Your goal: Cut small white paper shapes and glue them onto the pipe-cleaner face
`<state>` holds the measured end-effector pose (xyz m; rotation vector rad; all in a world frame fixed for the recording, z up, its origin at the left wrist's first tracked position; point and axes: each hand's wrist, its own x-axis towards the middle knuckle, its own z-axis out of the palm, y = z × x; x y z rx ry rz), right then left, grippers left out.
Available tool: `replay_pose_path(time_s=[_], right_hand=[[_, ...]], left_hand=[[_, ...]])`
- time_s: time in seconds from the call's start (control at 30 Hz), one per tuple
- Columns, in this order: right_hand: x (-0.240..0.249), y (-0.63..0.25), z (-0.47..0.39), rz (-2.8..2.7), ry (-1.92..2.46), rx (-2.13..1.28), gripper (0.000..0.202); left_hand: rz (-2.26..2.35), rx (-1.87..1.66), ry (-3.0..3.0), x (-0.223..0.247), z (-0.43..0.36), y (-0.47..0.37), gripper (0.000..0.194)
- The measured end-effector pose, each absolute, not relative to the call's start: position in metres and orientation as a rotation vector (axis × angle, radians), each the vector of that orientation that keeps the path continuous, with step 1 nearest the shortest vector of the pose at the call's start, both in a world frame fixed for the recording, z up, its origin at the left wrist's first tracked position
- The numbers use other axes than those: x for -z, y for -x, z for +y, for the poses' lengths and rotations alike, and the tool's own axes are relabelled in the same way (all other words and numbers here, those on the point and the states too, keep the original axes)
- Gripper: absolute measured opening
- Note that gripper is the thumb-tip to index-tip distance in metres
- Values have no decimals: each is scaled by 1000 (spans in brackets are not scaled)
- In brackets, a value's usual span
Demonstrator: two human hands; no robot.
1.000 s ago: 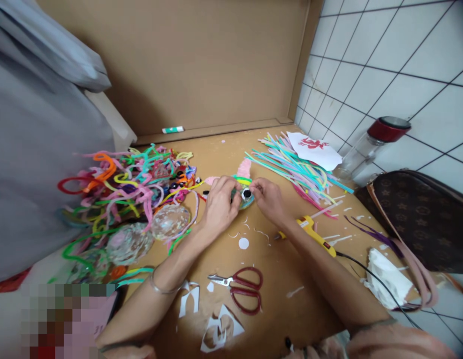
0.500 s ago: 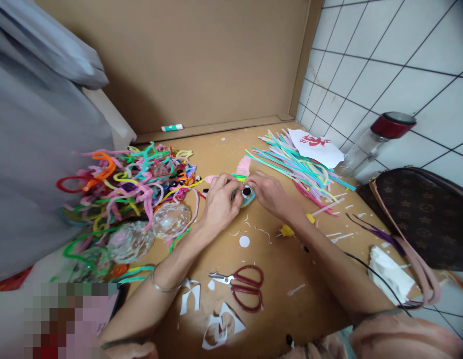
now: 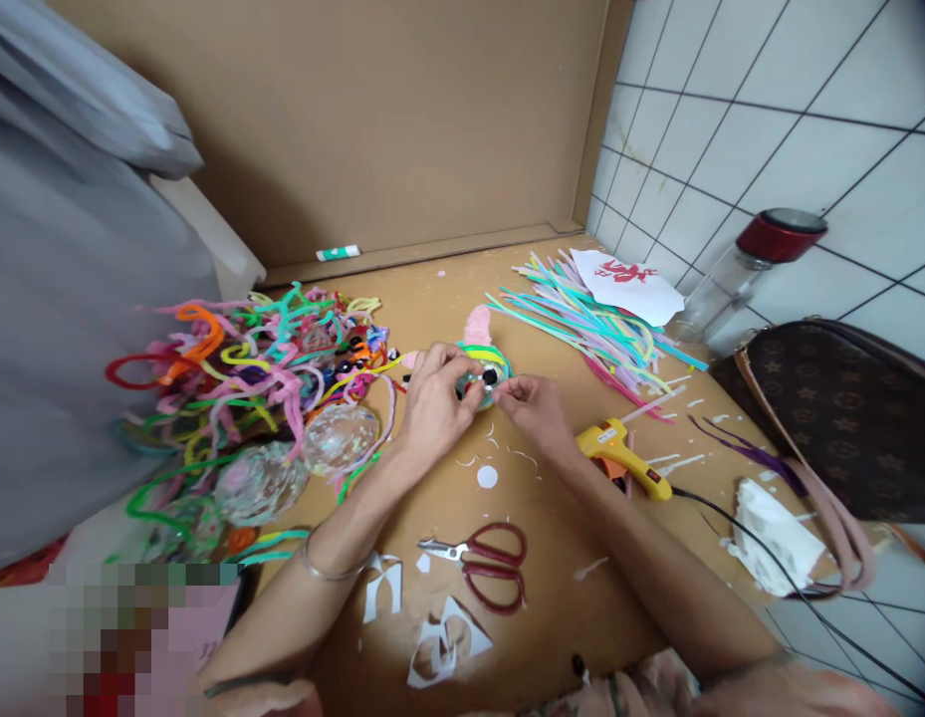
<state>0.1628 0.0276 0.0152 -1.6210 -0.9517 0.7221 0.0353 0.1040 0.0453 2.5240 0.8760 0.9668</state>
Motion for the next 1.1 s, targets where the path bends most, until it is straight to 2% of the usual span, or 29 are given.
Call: replay_pose_path(time_s=[0.53,0.9,1.1], right_hand=[[-14,-155,35,-839,1573,-701,18],[-32,-166,41,-824,1735,-795,8],[-42,-173,43,-978,1862,-717,6]], left_hand=[[891,-946,-2524,-46,103,-36,13],[843,-911,-2494,-47,107,-33,18],[820,-918,-2479,-46,108,-33,18]])
